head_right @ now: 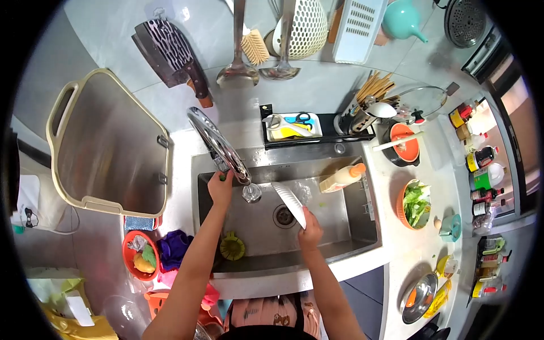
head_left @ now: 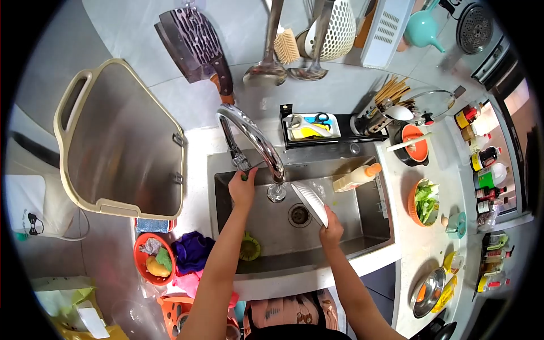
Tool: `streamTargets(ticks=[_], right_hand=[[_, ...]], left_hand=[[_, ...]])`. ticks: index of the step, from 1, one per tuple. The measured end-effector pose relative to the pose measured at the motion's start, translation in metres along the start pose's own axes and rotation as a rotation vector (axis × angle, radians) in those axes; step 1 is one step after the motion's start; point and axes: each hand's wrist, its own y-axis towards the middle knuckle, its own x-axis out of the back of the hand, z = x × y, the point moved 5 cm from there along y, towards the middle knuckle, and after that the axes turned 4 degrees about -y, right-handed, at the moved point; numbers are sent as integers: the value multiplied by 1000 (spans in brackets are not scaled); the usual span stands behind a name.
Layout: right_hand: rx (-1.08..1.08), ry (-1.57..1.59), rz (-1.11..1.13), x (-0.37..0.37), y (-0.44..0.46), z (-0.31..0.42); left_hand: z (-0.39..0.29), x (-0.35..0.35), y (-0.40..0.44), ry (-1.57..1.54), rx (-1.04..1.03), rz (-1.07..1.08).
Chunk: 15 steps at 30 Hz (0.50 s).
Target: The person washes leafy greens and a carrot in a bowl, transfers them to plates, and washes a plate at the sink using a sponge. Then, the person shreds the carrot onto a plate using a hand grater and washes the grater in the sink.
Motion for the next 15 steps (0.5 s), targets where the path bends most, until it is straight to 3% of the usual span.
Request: streamTargets(ticks=[5,7,9,12,15], right_hand=[[175,-58,132,21,3,4],[291,-69,183,28,2,7],[266,-76,180,36,3,8],[215,-99,169,46,-1,7],[217,-110,173,51,-6,7]], left_hand=[[1,-13,4,-125,61,-85],[-2,-8,-3,-155,24,-109],[16,-6,-14,-171,-57,-185],[59,-11,-47,-22,-121,-99],[93,-24,-81,185,2,198]])
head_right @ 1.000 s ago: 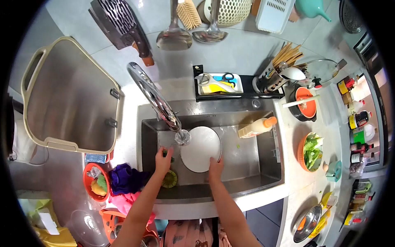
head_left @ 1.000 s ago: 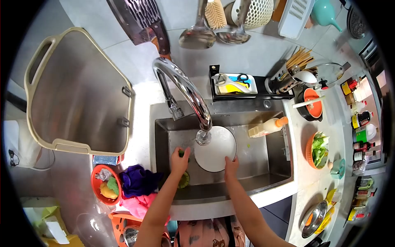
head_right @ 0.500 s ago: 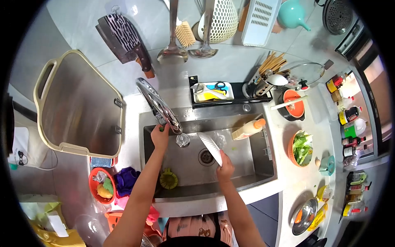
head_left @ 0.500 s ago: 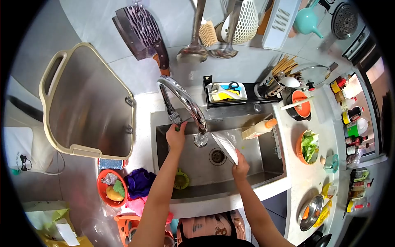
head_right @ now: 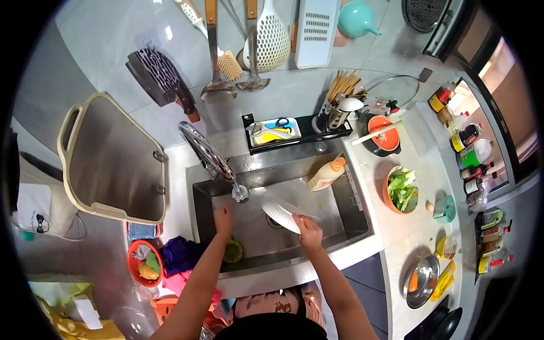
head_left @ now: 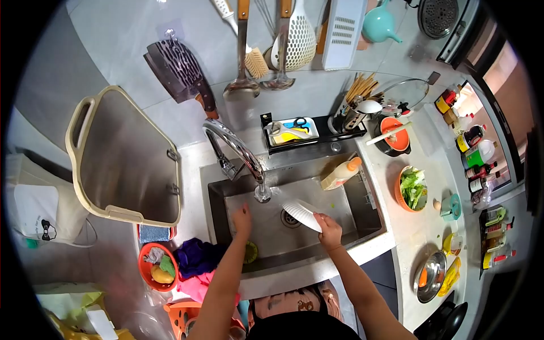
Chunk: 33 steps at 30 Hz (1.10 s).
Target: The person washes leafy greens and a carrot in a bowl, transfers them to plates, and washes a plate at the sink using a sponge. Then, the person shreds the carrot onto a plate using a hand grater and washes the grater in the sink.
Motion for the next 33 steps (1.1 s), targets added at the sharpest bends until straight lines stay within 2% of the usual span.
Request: streamTargets(ticks=[3,7,8,11,13,15,17,18,19,21,23,25,26,29,30,33], right_hand=[[-1,-10,6,3,-5,1],[100,95,69,22,-9,-4],[51,124,65,26,-11,-7],[-285,220,-123,25,-33,-36],[-712,341,-250,27,-54,-68],[-1017,881,-449,27,-86,-104],[-1361,1195,-557,43,-120,-132],[-1455,1309,-687,71,-123,-135],[-1542,1424,-818,99,-125,-136],[-1504,1644,-834,122,-148,-166],[-1475,1719,-1026,157,-167,-192],[-1499,1655,-1132,184,-190,-225],[-1511,1625,-1178,194,-202,-242],[-1492,1607,-1267,215,-228,-296],[-1535,1597,-1224,222,-232,-311],[-1632,1247,-1134,239,-241,-349]], left_hand=[[-41,20,-27,-104,235,220],[-29,-7,-35,-99,227,185],[-35,-8,-37,-90,204,201],[-73,-4,-51,-52,106,196],[-92,-15,-55,-46,54,198],[-101,-41,-61,-51,27,244],[-116,-83,-68,-98,-94,227],[-129,-103,-75,-128,-150,216],[-161,-113,-89,-194,-150,307],[-224,-133,-122,-321,-140,490],[-254,-181,-148,-458,-365,485],[-309,-200,-193,-580,-497,544],[-327,-212,-212,-582,-484,584],[-372,-233,-260,-438,-636,549],[-381,-241,-271,-474,-606,577],[-405,-247,-297,-419,-693,493]])
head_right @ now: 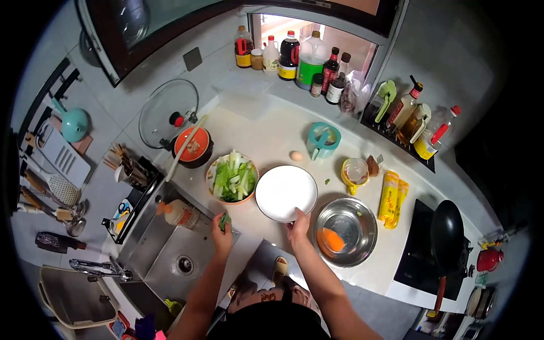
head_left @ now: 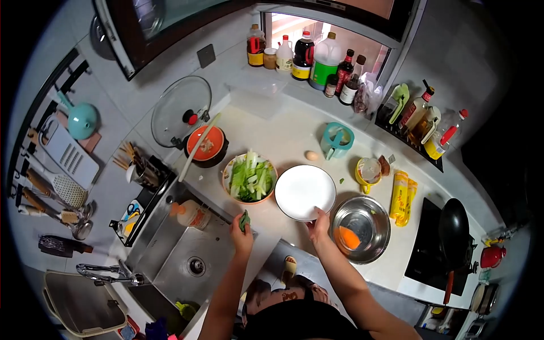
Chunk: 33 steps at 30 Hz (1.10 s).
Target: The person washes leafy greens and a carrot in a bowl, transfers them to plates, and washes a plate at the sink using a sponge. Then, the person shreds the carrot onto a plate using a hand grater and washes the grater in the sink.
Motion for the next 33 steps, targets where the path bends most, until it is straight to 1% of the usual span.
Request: streamTargets(ticks=[4,5,7,10,12,13,14,15,16,17,18,19,20,22,23,26,27,30,32,33], right_hand=[[-89,19,5,-2,40,4],[-103,29,-46,-1,45,2],[-106,41,-35,-3,56,-1],[-133,22,-9,2,74,-10],[-159,-10,-8,2,89,-17],[-140,-22,-92,1,91,-16],[-194,-137,-125,2,94,-15],[-125,-169,-136,8,103,-22],[-55,-201,-149,7,103,-17],[-82,-247,-110,11,101,-16],[-107,-293,-74,7,72,8],[-130,-339,-39,4,55,25],[-97,-359,-13,7,58,25],[-35,-406,38,11,59,22],[-42,-390,74,14,55,22],[125,-264,107,26,50,27],[212,-213,16,32,40,37],[485,-370,-41,66,21,63],[646,-439,-139,105,19,66],[617,-423,-204,113,-1,83]], left_hand=[[-22,-19,2,-94,-26,22],[-21,-24,2,-122,14,5],[-22,-30,4,-182,95,-22],[-36,-51,20,52,163,229],[-53,-75,44,16,23,284],[-64,-89,57,-4,-48,311],[-79,-102,73,65,-197,289],[-95,-116,87,131,-349,264],[-98,-133,100,192,-395,275],[-99,-149,112,251,-442,286],[-96,-165,125,367,-423,372],[-89,-181,136,539,-442,401],[-79,-198,146,709,-464,424],[-61,-224,160,943,-440,459],[-44,-239,167,1072,-301,625],[-37,-255,169,1161,-335,525],[-39,-259,165,977,-424,443],[-86,-264,129,415,-615,532],[-107,-272,92,167,-605,599],[-112,-277,69,92,-576,649]])
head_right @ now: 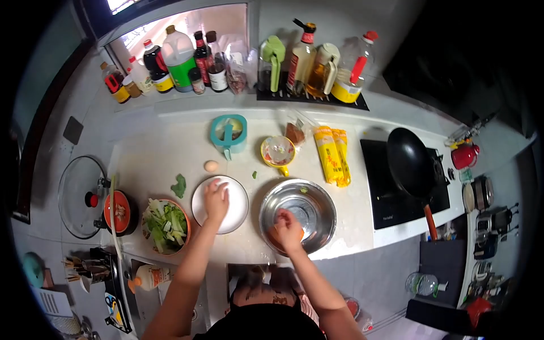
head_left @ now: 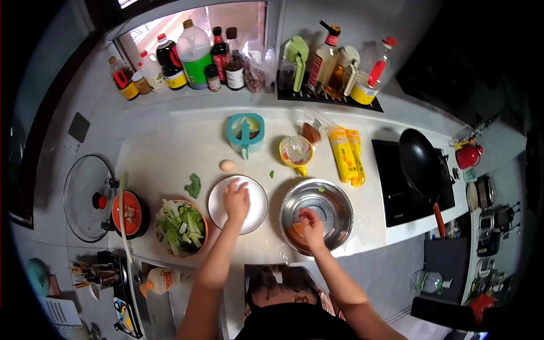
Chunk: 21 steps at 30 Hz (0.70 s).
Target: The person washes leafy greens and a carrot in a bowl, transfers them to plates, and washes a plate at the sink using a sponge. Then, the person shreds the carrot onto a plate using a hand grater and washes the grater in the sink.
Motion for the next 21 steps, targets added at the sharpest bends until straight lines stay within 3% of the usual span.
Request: streamTargets(ticks=[1,3,5,7,10,13,14,15,17,19,21], right_hand=[[124,-134,-87,21,2,0],[96,-398,-226,64,0,-4],[282,-734,-378,98,-4,14],[174,-879,-471,128,-4,-1],[-59,-871,-370,158,5,-26],[-276,-821,-191,168,16,-38],[-11,-901,-272,167,20,-25],[251,-969,-351,164,18,-14],[457,-889,-236,155,22,9],[504,-769,-23,143,24,11],[496,-674,184,129,26,-1]], left_hand=[[-15,-15,-11,-88,3,27],[-43,-40,-30,-243,-31,80],[-63,-58,-49,-337,72,183],[-79,-66,-60,-218,240,371],[-91,-66,-68,-137,370,451],[-121,-52,-65,80,17,124],[-129,-61,-70,-5,22,275],[-140,-73,-78,-70,-110,431],[-163,-99,-101,-214,-367,738],[-177,-109,-113,-127,-384,865],[-170,-128,-110,-83,-329,858]])
